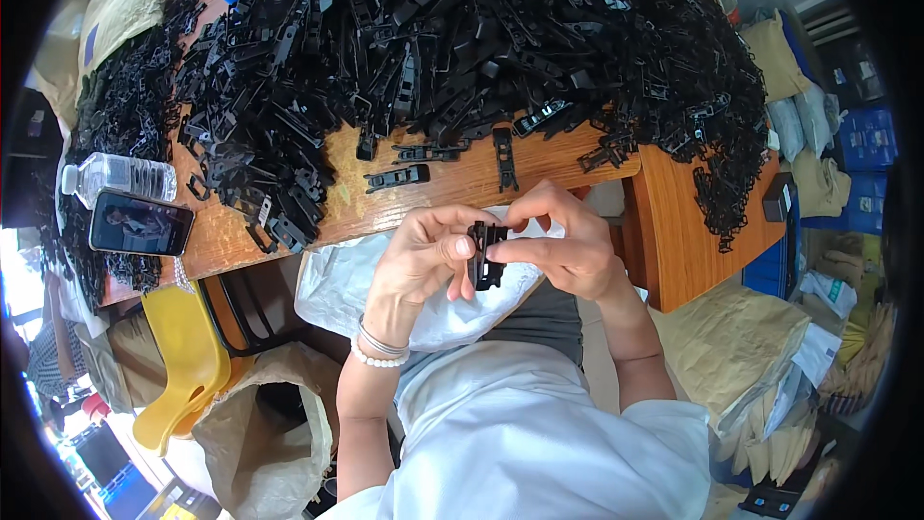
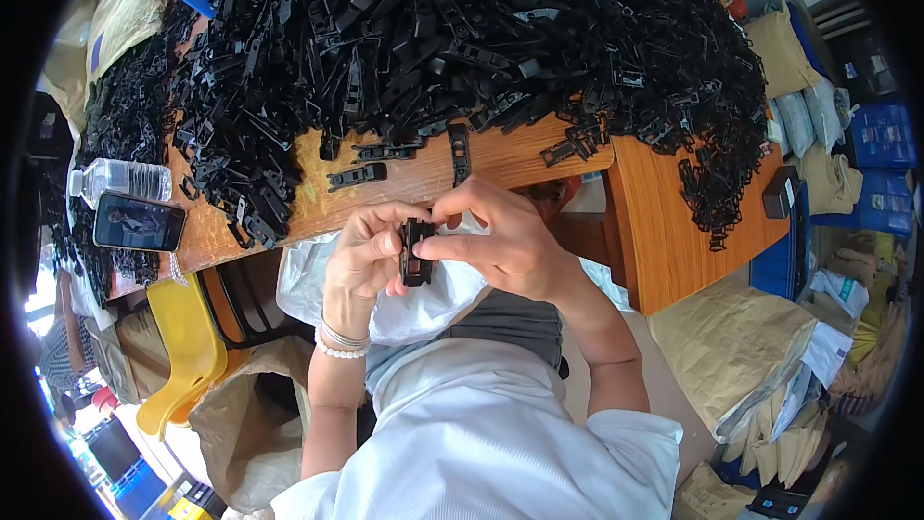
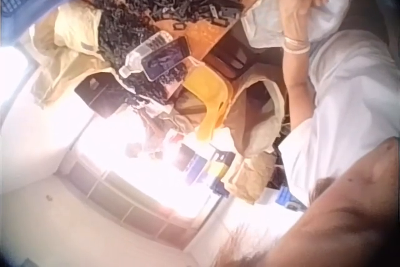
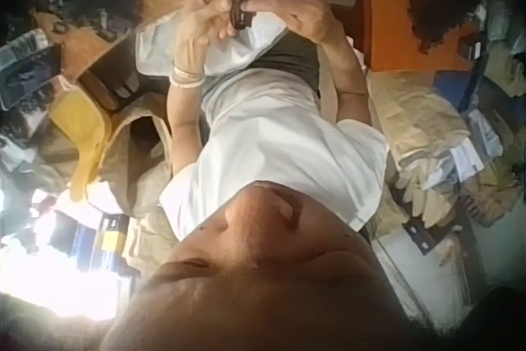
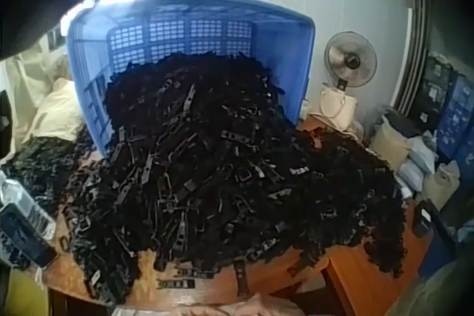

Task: Assembling small black plastic components by snapping them together manually.

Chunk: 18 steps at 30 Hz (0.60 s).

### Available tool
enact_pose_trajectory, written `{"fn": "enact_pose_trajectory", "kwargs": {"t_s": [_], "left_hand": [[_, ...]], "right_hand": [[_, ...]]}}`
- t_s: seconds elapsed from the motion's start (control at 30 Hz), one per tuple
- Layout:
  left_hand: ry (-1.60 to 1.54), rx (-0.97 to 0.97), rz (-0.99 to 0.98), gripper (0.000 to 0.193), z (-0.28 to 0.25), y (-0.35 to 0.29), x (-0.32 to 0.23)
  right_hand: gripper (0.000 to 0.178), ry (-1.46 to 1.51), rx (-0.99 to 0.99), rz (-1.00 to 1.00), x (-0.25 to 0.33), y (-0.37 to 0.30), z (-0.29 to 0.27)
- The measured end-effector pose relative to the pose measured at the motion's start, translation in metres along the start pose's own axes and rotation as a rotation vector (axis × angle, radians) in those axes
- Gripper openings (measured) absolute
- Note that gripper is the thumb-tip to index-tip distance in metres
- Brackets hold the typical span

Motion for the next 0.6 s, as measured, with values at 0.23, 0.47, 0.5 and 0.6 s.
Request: {"fn": "enact_pose_trajectory", "kwargs": {"t_s": [0.23,0.47,0.5,0.6], "left_hand": [[0.197,-0.202,0.144,0.032,-0.002,-0.001,0.003],[0.837,-0.460,0.403,0.031,0.012,-0.010,-0.004],[1.286,-0.503,0.556,0.031,0.008,-0.011,-0.016],[2.097,-0.703,0.726,0.029,0.012,-0.008,-0.033]], "right_hand": [[0.023,-0.195,0.091,-0.002,0.010,0.008,0.003],[0.024,-0.275,-0.069,0.094,0.014,-0.021,0.007],[0.018,-0.166,-0.173,0.231,0.013,-0.025,0.004],[0.011,0.090,-0.395,0.449,0.005,-0.037,0.006]]}}
Point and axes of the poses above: each hand's wrist, its own y-axis towards the middle knuckle, its own z-axis out of the palm, x = y × z, the point moved 2 cm from there along y, towards the middle knuckle, and after that the axes turned 7 degrees about -y, right-handed, at the moved point
